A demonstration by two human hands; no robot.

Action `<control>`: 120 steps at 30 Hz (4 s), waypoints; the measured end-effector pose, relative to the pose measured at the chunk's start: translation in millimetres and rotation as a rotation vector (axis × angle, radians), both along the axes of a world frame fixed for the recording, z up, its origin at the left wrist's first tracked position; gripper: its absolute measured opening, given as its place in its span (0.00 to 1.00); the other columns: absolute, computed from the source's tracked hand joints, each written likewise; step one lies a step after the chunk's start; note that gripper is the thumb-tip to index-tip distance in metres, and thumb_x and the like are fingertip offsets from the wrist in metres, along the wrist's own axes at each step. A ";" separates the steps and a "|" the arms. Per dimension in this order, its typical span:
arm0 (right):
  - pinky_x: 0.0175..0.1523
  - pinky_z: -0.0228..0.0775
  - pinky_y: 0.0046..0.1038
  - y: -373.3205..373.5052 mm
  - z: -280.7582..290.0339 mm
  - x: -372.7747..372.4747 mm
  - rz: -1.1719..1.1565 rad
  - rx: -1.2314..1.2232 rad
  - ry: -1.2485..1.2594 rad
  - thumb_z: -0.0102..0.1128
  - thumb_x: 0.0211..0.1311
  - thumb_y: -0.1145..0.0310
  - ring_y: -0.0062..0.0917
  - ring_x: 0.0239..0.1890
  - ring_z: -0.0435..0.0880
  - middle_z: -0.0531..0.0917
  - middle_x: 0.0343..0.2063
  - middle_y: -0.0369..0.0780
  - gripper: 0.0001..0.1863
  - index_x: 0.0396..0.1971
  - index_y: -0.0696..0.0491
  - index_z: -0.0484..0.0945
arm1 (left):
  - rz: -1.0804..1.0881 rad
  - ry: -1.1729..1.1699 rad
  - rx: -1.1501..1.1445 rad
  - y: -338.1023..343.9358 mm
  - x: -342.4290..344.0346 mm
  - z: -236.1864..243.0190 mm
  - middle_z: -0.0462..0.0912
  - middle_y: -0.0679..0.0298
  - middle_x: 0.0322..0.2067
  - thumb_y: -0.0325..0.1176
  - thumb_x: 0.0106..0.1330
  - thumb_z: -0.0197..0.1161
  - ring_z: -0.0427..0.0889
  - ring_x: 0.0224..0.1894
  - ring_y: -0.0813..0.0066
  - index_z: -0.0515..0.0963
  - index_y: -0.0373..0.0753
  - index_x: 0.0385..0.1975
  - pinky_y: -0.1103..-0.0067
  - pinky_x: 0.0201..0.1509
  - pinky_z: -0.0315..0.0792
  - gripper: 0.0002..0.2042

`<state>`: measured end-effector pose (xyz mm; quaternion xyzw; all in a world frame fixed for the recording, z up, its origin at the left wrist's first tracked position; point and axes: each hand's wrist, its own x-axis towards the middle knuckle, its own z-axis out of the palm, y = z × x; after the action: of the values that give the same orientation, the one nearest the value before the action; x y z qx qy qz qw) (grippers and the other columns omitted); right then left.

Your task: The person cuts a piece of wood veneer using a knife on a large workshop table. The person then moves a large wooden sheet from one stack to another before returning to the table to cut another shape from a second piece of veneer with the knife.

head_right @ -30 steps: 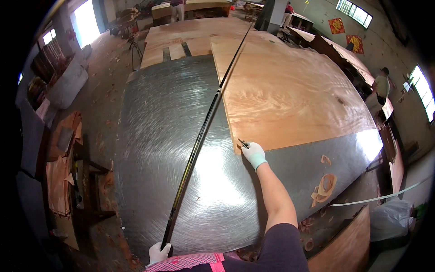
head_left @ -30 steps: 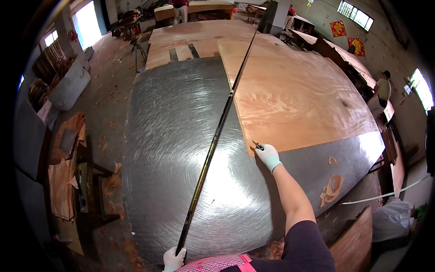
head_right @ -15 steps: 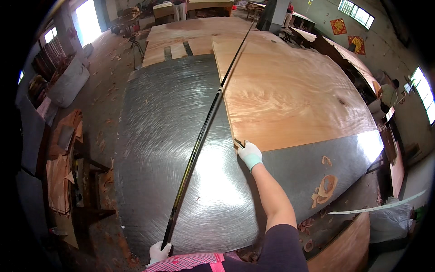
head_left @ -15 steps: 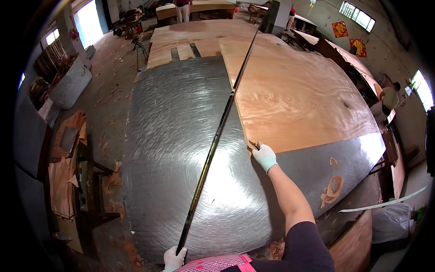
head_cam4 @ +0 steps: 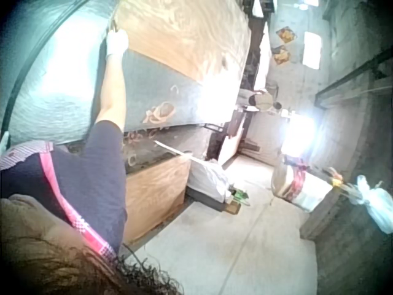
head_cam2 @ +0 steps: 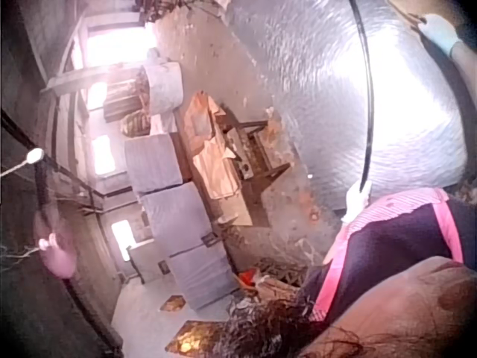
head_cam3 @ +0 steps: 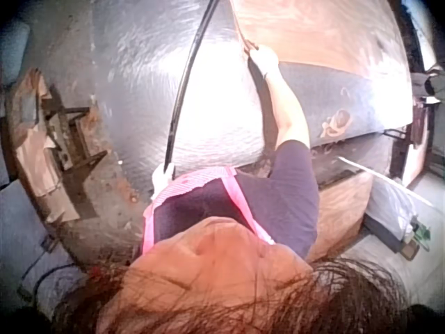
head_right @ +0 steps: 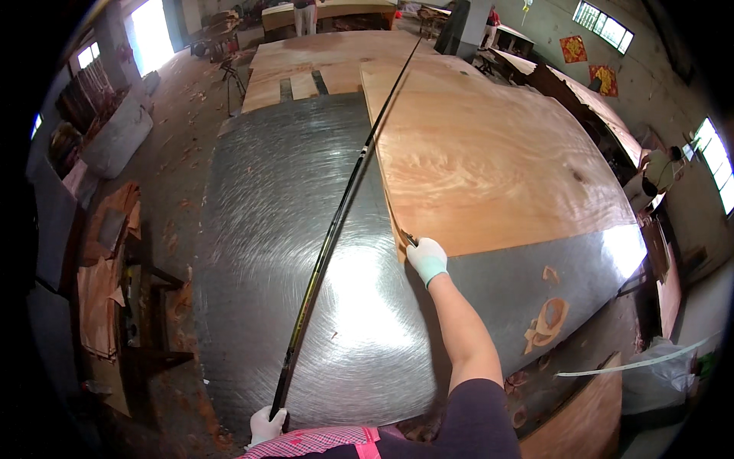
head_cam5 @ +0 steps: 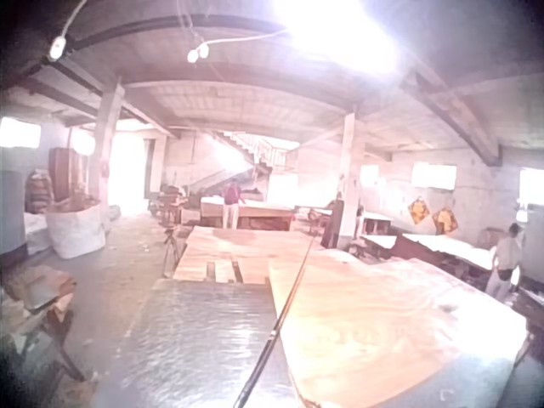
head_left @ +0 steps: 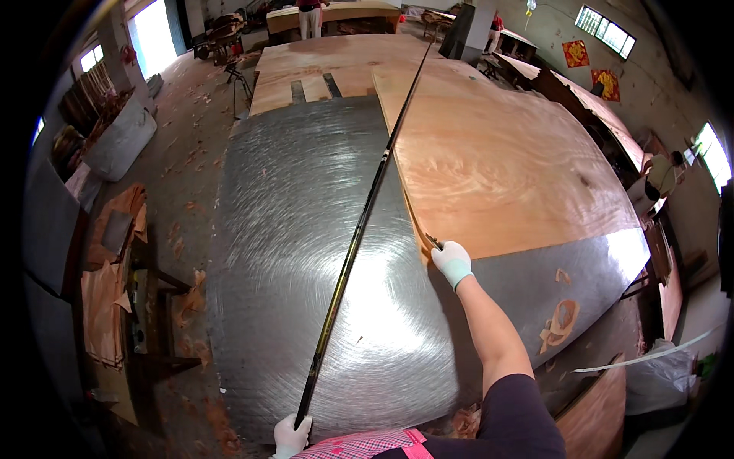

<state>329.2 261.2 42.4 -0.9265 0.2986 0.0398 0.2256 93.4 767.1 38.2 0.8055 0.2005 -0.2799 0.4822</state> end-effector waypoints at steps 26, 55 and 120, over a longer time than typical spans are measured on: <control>0.18 0.63 0.19 -79.3 194.1 134.5 -0.589 0.979 -1.368 0.52 0.68 0.72 0.22 0.24 0.83 0.86 0.34 0.41 0.07 0.44 0.51 0.73 | 0.004 -0.106 -0.041 2.1 0.2 15.0 0.74 0.67 0.18 0.38 0.66 0.64 0.70 0.22 0.76 0.78 0.35 0.27 0.73 0.26 0.65 0.12; 0.21 0.66 0.17 166.3 -44.0 -368.0 -0.628 0.917 -0.370 0.54 0.70 0.69 0.14 0.20 0.78 0.87 0.40 0.41 0.14 0.53 0.56 0.77 | -0.606 -0.462 0.050 88.5 70.7 -32.3 0.79 0.56 0.22 0.45 0.66 0.60 0.77 0.26 0.61 0.79 0.37 0.28 0.65 0.33 0.70 0.16; 0.23 0.63 0.19 883.2 -28.7 -191.5 -0.106 1.036 0.414 0.58 0.70 0.60 0.14 0.16 0.73 0.79 0.18 0.31 0.12 0.31 0.52 0.80 | -0.388 -0.409 1.125 929.3 390.3 -100.8 0.84 0.50 0.40 0.38 0.68 0.56 0.84 0.42 0.52 0.79 0.37 0.46 0.63 0.45 0.78 0.14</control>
<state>137.8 1144.4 13.7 -0.6511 0.3245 0.3511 0.5895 483.7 1696.5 -62.7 0.9949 0.0710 -0.0544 -0.0465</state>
